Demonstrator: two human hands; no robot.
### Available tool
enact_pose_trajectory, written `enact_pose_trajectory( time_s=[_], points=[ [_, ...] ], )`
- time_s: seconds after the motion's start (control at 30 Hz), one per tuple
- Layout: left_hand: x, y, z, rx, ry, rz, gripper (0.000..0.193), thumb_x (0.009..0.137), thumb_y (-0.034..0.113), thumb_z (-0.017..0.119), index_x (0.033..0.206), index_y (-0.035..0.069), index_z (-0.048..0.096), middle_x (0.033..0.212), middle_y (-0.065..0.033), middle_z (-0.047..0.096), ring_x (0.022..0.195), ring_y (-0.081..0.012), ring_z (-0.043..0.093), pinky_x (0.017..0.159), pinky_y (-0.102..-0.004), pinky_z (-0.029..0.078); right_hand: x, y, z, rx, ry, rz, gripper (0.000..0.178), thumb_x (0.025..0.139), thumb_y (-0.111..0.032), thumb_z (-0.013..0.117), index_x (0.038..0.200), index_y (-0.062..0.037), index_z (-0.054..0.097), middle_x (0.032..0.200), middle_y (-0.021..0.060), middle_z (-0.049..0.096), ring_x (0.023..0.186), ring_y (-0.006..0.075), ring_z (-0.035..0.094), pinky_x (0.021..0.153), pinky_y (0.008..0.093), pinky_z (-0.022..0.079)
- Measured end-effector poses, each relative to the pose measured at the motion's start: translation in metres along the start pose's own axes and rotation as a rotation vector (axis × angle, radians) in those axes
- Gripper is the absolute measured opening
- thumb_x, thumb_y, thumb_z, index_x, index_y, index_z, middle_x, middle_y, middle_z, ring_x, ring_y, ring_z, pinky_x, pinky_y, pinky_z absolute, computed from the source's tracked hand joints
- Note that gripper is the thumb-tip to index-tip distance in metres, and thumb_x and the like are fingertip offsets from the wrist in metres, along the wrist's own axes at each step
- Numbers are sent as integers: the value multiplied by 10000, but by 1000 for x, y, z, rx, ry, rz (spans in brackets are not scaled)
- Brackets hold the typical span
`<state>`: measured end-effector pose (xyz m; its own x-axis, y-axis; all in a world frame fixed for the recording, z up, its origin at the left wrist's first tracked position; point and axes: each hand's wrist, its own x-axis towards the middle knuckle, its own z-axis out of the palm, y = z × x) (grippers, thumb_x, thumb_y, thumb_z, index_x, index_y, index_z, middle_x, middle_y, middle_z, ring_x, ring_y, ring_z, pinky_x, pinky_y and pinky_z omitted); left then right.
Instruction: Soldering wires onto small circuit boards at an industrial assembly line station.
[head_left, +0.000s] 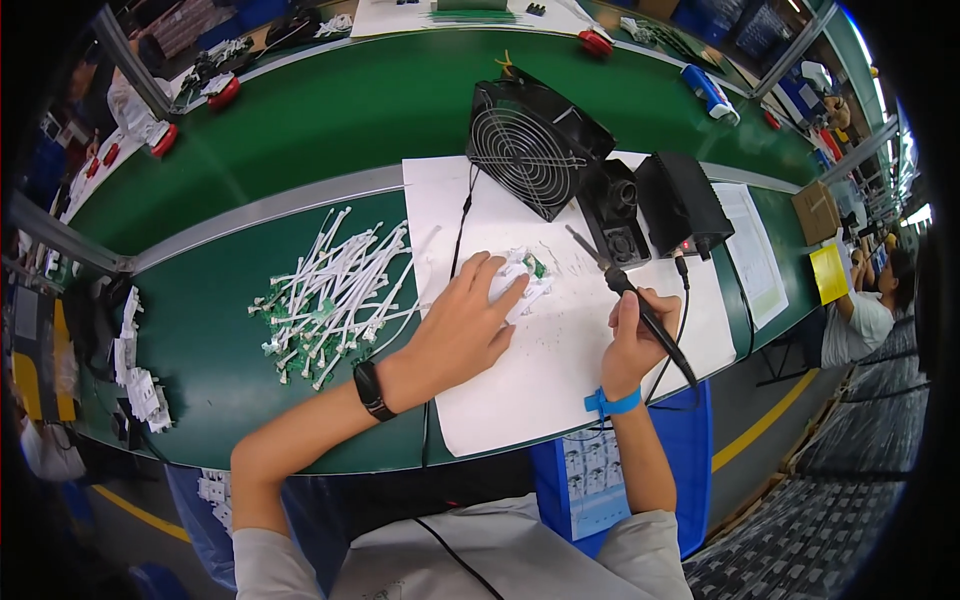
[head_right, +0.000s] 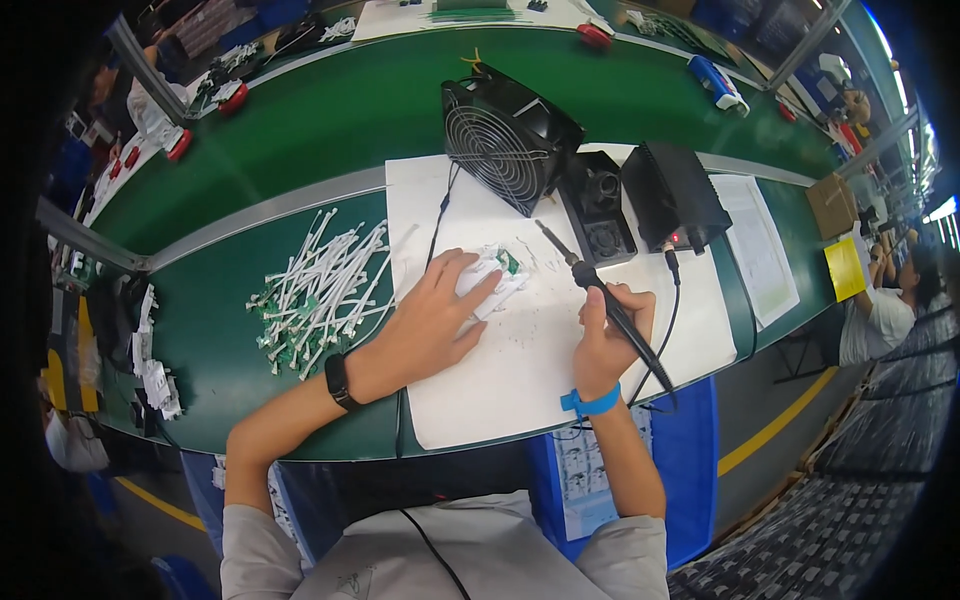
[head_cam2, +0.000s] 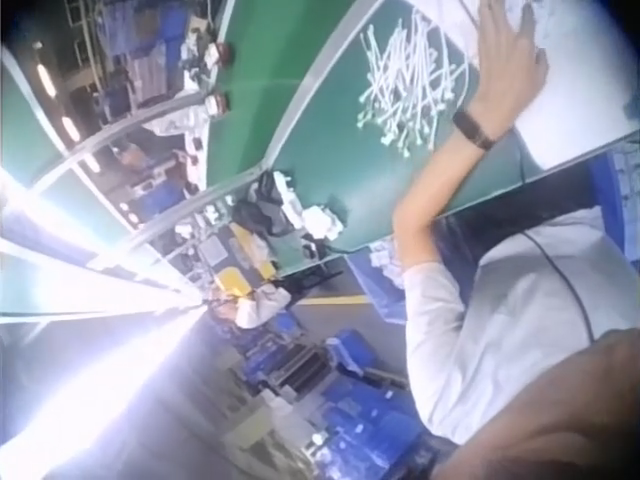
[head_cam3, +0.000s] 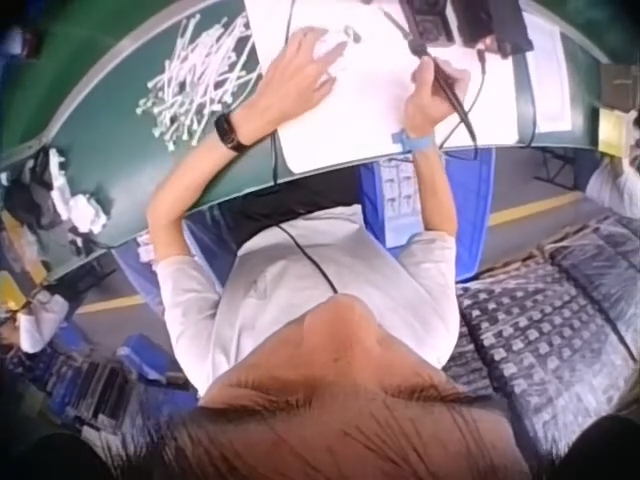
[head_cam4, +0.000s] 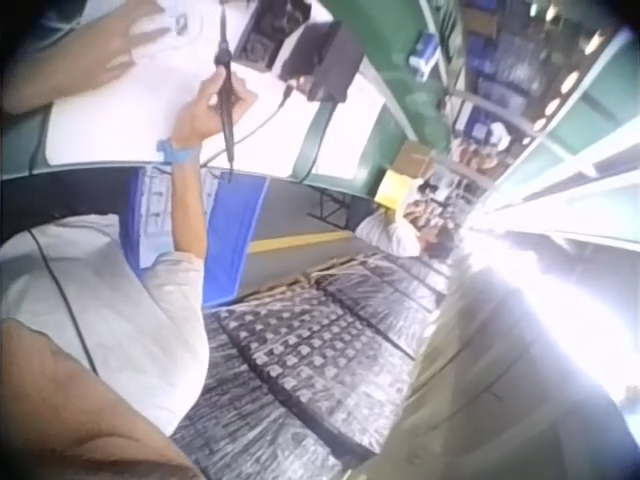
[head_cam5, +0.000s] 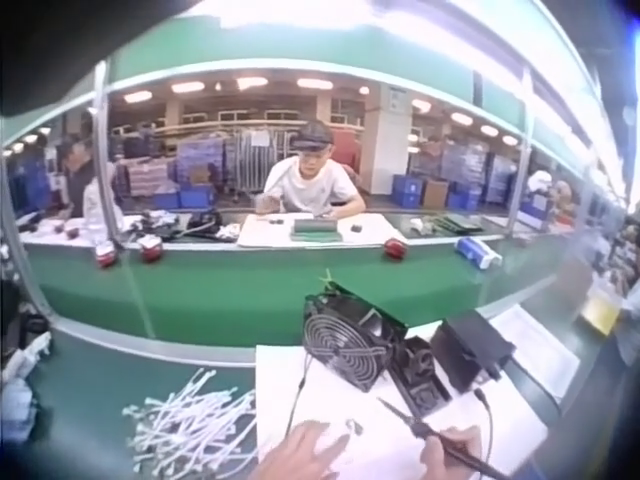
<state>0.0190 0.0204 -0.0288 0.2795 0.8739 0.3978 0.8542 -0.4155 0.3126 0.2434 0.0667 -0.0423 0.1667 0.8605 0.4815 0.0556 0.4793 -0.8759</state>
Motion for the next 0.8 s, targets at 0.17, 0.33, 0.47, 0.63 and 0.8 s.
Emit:
enact_pose_trajectory(
  time_s=[0.17,0.33,0.47,0.63,0.8],
  points=[
    [-13,-10,4,-131,-15,49,504,877,215,763,1324,25,628,1415,-254,513,1267,-363,522,999,-402,519,-7,-2,-4,3,-43,-49,192,964,50,630,1002,-34,461,737,74,553,601,106,536,560,239,420],
    [-15,-6,11,-139,41,4,471,854,257,788,1247,25,675,1373,-242,561,1176,-318,567,920,-372,551,-8,7,-8,-95,-148,-131,176,948,30,638,912,-25,475,674,67,564,585,86,469,568,231,358],
    [-12,-3,16,-130,97,-33,460,833,290,806,1217,57,706,1335,-201,612,1071,-316,599,887,-374,541,-7,3,1,-83,-220,-48,202,931,32,672,877,-16,484,686,75,584,606,80,483,566,238,364],
    [-11,0,21,-128,108,-39,462,831,289,807,1208,42,708,1314,-208,612,1065,-317,595,889,-373,537,-6,6,4,-125,-225,-22,207,933,18,690,887,-10,490,689,66,585,600,74,485,552,238,360],
    [-10,1,23,-137,114,-41,469,826,281,811,1208,29,706,1304,-207,610,1069,-312,588,888,-371,533,-3,3,5,-169,-266,-23,208,940,12,690,889,-12,490,686,55,575,590,66,463,547,235,349]
  ],
)
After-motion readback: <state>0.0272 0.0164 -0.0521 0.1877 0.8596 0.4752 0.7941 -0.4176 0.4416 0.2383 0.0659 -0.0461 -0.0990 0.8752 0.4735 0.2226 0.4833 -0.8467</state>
